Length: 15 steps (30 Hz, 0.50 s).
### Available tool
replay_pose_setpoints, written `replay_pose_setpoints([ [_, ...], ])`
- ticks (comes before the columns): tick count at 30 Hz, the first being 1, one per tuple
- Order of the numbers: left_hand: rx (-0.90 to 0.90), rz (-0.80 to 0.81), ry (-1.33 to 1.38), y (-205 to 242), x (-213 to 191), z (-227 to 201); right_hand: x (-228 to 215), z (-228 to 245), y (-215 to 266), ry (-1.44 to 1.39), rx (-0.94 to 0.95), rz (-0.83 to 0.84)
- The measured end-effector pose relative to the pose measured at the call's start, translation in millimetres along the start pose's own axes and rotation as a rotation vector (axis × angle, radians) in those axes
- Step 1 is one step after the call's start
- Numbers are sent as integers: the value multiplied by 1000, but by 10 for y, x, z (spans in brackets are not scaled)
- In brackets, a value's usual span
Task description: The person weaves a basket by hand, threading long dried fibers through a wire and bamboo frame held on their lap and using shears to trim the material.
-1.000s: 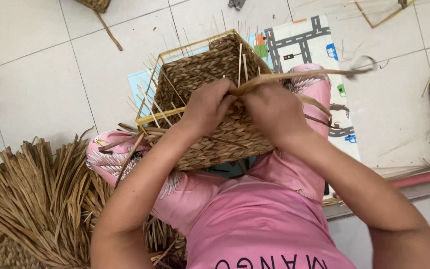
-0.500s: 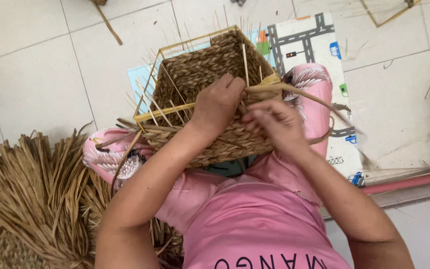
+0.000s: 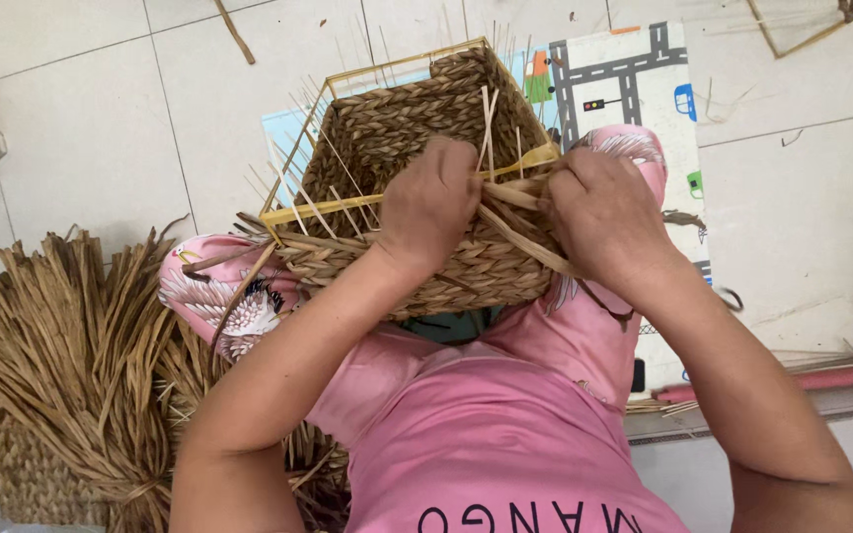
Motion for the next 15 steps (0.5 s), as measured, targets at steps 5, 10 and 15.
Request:
replay_pose_setpoints([
  [5, 360, 55, -67, -64, -77, 42, -90, 151, 103, -130, 34, -22],
  [10, 183, 317, 105, -200, -105, 93, 0, 134, 32, -72, 50, 228],
  [15, 49, 573, -47, -386, 75, 10, -209, -84, -268, 253, 16, 69],
])
Point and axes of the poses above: each hand's wrist, its own y-axis away from the middle knuckle, its own x-axis out of the palm, z = x × y, the point moved 1 cm from there along -y, towards the middle knuckle, and after that the axes turned 4 degrees about x, right-handed, at the moved point
